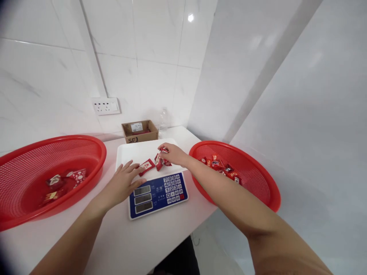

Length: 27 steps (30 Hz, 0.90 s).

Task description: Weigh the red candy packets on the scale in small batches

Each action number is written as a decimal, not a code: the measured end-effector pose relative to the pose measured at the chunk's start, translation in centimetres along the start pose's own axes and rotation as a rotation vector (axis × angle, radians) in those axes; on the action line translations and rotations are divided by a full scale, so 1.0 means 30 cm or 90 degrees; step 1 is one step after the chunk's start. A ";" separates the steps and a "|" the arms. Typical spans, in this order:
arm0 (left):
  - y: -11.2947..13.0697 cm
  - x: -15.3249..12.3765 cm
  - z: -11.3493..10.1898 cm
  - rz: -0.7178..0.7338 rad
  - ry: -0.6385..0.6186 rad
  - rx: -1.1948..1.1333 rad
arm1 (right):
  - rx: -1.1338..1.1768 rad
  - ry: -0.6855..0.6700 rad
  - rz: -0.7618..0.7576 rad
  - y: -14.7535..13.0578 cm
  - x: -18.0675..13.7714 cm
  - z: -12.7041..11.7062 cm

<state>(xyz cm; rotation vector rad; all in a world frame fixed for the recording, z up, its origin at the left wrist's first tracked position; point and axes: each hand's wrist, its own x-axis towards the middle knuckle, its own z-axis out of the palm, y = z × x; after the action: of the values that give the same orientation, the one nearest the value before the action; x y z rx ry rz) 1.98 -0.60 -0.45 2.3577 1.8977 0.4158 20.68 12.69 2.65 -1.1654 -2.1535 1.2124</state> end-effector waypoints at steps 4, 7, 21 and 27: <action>0.013 -0.005 -0.021 0.001 0.020 0.001 | -0.007 0.016 0.022 0.012 -0.007 -0.020; 0.015 -0.007 -0.027 -0.006 0.031 -0.002 | -0.028 0.027 0.039 0.022 -0.014 -0.031; 0.003 -0.011 -0.016 0.009 0.035 -0.038 | -0.066 0.090 0.096 0.054 -0.014 -0.069; 0.002 -0.012 -0.014 0.007 0.037 -0.048 | -0.151 0.075 0.110 0.075 -0.013 -0.041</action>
<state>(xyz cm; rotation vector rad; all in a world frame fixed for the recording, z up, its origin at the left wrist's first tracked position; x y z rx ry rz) 1.86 -1.00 -0.08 2.3345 1.8585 0.5530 22.79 13.59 1.43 -1.5092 -2.1889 0.9454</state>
